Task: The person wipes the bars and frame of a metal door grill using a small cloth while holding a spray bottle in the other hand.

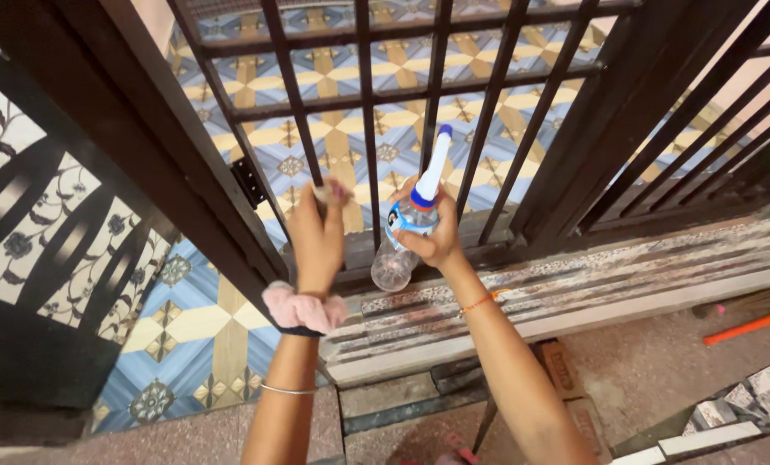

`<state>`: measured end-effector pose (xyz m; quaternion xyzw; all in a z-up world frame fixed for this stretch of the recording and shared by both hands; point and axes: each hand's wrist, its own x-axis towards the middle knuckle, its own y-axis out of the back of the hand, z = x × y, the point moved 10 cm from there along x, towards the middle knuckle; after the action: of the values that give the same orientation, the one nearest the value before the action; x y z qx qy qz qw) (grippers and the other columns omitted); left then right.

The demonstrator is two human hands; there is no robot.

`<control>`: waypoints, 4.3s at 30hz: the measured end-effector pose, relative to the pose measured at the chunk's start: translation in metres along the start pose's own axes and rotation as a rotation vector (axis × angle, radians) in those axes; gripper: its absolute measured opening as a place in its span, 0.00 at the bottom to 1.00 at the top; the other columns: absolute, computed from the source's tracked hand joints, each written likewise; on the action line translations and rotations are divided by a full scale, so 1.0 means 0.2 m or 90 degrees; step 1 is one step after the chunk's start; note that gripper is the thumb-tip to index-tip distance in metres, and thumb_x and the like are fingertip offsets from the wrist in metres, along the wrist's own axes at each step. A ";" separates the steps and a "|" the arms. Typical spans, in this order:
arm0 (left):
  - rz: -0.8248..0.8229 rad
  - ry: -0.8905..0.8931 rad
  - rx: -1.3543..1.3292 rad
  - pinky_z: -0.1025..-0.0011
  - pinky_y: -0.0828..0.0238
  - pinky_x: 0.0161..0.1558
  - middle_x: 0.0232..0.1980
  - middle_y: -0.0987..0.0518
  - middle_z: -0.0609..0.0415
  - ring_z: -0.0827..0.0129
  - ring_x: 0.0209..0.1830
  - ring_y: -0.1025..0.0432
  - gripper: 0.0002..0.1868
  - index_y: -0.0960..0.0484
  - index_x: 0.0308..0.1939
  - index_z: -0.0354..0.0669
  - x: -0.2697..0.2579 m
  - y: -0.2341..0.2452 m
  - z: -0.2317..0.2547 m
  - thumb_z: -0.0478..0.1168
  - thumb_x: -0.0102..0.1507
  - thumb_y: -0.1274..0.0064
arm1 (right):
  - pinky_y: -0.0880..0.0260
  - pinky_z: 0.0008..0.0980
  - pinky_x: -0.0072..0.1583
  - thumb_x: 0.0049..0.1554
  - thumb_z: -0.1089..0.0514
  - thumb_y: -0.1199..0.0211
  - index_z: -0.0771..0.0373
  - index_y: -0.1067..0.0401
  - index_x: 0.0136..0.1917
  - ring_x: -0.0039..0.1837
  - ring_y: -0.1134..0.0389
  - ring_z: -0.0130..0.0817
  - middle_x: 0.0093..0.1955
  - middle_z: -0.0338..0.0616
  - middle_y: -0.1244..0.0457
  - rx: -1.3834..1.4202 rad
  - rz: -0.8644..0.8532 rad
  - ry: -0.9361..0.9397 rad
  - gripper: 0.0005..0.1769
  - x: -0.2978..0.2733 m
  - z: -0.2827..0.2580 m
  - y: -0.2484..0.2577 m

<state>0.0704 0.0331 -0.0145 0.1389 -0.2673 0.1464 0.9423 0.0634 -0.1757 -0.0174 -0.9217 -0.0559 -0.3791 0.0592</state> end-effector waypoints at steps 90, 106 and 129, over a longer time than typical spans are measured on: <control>-0.199 -0.036 0.453 0.61 0.46 0.71 0.74 0.37 0.35 0.46 0.78 0.48 0.27 0.36 0.70 0.30 -0.48 -0.14 -0.61 0.35 0.66 0.56 | 0.33 0.33 0.58 0.41 0.59 0.34 0.66 0.31 0.52 0.53 0.34 0.33 0.50 0.45 0.36 -0.042 -0.008 -0.027 0.24 -0.02 -0.01 -0.01; -0.200 -0.053 0.503 0.62 0.42 0.71 0.72 0.32 0.37 0.48 0.77 0.44 0.25 0.32 0.68 0.31 -0.49 -0.14 -0.63 0.33 0.66 0.54 | 0.33 0.32 0.59 0.42 0.56 0.32 0.65 0.32 0.54 0.55 0.34 0.32 0.52 0.43 0.37 -0.059 0.003 0.008 0.26 -0.02 -0.01 0.00; 0.013 -0.014 0.411 0.61 0.33 0.64 0.70 0.30 0.36 0.44 0.69 0.34 0.36 0.35 0.71 0.33 -0.69 0.15 -0.67 0.19 0.57 0.60 | 0.34 0.33 0.59 0.41 0.57 0.32 0.64 0.31 0.53 0.54 0.35 0.33 0.51 0.44 0.36 -0.089 0.014 0.013 0.26 -0.03 -0.02 0.01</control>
<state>0.0105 0.0782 -0.1944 0.4296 -0.2188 0.2315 0.8450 0.0571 -0.1789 -0.0200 -0.9204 -0.0185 -0.3906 -0.0008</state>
